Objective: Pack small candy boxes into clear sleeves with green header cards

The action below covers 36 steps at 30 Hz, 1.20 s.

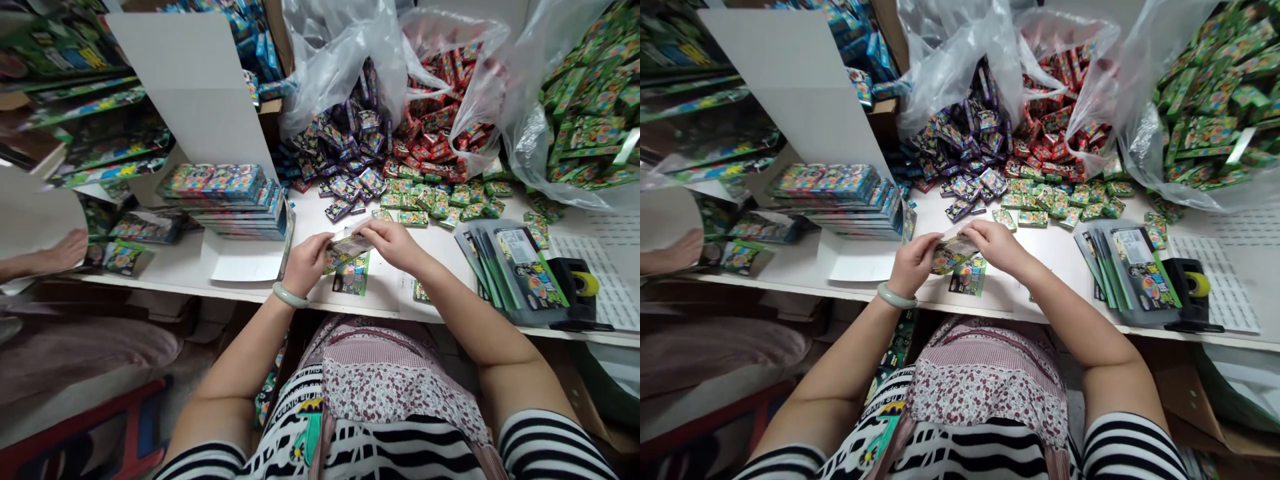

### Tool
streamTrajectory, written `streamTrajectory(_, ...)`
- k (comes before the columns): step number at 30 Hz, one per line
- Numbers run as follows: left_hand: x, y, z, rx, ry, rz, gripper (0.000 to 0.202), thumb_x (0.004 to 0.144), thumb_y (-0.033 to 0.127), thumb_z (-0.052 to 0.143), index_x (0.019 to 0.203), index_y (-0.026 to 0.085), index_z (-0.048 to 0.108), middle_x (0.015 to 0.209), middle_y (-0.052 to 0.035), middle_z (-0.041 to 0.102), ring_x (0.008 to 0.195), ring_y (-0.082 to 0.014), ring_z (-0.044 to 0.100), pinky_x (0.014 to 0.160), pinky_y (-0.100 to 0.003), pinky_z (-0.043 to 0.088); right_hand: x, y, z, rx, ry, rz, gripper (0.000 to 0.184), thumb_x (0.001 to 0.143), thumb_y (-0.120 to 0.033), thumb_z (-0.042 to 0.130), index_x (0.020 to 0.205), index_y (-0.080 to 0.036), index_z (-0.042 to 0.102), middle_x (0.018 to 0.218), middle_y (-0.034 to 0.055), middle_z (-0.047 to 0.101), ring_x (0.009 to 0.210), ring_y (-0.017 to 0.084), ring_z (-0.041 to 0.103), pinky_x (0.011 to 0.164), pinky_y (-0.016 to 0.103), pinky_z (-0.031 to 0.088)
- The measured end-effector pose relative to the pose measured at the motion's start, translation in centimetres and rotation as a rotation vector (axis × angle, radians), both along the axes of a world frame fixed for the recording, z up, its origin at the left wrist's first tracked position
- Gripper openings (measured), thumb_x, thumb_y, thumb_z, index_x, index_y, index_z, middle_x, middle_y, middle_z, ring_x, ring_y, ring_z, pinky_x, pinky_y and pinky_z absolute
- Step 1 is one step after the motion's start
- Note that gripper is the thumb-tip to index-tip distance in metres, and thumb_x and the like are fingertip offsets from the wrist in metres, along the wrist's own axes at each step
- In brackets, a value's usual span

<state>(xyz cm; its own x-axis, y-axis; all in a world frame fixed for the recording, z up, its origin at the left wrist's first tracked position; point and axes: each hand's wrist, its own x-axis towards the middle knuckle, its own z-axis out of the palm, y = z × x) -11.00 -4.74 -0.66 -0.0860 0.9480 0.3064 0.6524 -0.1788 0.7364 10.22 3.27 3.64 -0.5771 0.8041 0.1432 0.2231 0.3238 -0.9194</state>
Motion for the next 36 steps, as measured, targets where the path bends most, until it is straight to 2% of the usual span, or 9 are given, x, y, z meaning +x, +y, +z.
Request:
streamTrajectory(6,0.4,-0.4,0.1,-0.011,-0.123,-0.052,0.024,0.091,0.026,0.053,0.103,0.021,0.073,0.103,-0.0076,0.075,0.096,-0.0211,0.069,0.090,-0.032,0.053,1.0,1.6,-0.9,-0.234,-0.156,0.361,0.040,0.074,-0.055,0.068,0.088,-0.019,0.076,0.082,0.0021,0.073,0.075,0.019,0.065,0.072,0.033,0.051)
streamTrajectory(11,0.7,-0.2,0.8,0.069,0.106,-0.262,0.032,0.095,0.022,0.046,0.123,0.016,0.061,0.118,-0.0145,0.070,0.110,-0.0229,0.067,0.097,-0.038,0.052,0.9,1.7,-1.7,-0.138,-0.246,0.166,0.040,0.075,-0.061,0.065,0.086,-0.025,0.079,0.092,0.0075,0.077,0.088,0.028,0.071,0.085,0.044,0.055)
streamTrajectory(14,1.4,-0.1,1.3,0.062,0.325,-0.289,0.039,0.095,0.025,0.053,0.131,0.010,0.052,0.127,-0.0206,0.064,0.120,-0.0272,0.061,0.105,-0.043,0.048,1.0,1.7,-2.1,-0.220,-0.174,0.137,0.038,0.073,-0.063,0.067,0.089,-0.032,0.079,0.104,0.0098,0.077,0.106,0.032,0.069,0.099,0.050,0.051)
streamTrajectory(18,2.2,0.3,1.1,-0.037,0.376,-0.253,0.034,0.094,0.014,0.046,0.126,0.012,0.055,0.117,-0.0171,0.069,0.106,-0.0261,0.067,0.091,-0.040,0.055,1.4,1.8,-2.1,-0.278,-0.113,0.151,0.030,0.079,-0.059,0.066,0.088,-0.034,0.079,0.110,0.0139,0.074,0.110,0.033,0.068,0.103,0.052,0.048)
streamTrajectory(22,2.1,0.5,0.5,-0.001,-0.031,-0.155,0.028,0.090,0.015,0.052,0.115,0.016,0.064,0.112,-0.0117,0.072,0.103,-0.0227,0.068,0.092,-0.037,0.054,1.7,0.3,-1.0,0.089,-0.064,-0.142,0.031,0.084,-0.052,0.063,0.107,-0.033,0.072,0.119,0.0133,0.068,0.122,0.032,0.059,0.110,0.055,0.041)
streamTrajectory(25,2.2,0.3,0.7,-0.001,-0.514,0.006,0.023,0.087,0.024,0.061,0.107,0.018,0.068,0.109,-0.0076,0.073,0.099,-0.0199,0.067,0.093,-0.034,0.053,1.3,-2.2,-0.7,0.287,0.036,-0.358,0.070,0.078,-0.047,0.071,0.141,-0.028,0.046,0.149,0.0136,0.044,0.139,0.030,0.041,0.115,0.052,0.036)
streamTrajectory(29,3.1,0.5,1.1,-0.150,-0.946,0.038,0.037,0.071,0.040,0.079,0.098,0.018,0.069,0.095,-0.0041,0.074,0.088,-0.0193,0.067,0.084,-0.032,0.054,0.1,-4.0,-2.9,-0.308,0.131,0.049,0.051,0.073,-0.055,0.071,0.111,-0.022,0.061,0.110,0.0090,0.067,0.101,0.024,0.063,0.088,0.042,0.053)
streamTrajectory(32,4.5,0.8,0.5,-0.326,-1.207,-0.005,0.047,0.061,0.047,0.085,0.093,0.017,0.067,0.088,-0.0040,0.074,0.085,-0.0213,0.068,0.079,-0.033,0.055,0.4,-3.8,-4.8,-0.448,0.171,-0.057,0.039,0.069,-0.053,0.074,0.084,-0.019,0.060,0.078,0.0002,0.063,0.074,0.015,0.058,0.072,0.033,0.050)
streamTrajectory(36,6.1,0.2,-1.1,-0.405,-1.277,0.020,0.051,0.062,0.049,0.085,0.097,0.018,0.064,0.092,-0.0054,0.074,0.095,-0.0240,0.069,0.083,-0.035,0.055,2.2,-4.2,-5.6,-0.603,0.156,-0.050,0.038,0.067,-0.051,0.075,0.075,-0.020,0.055,0.064,-0.0063,0.053,0.059,0.009,0.048,0.057,0.025,0.042)
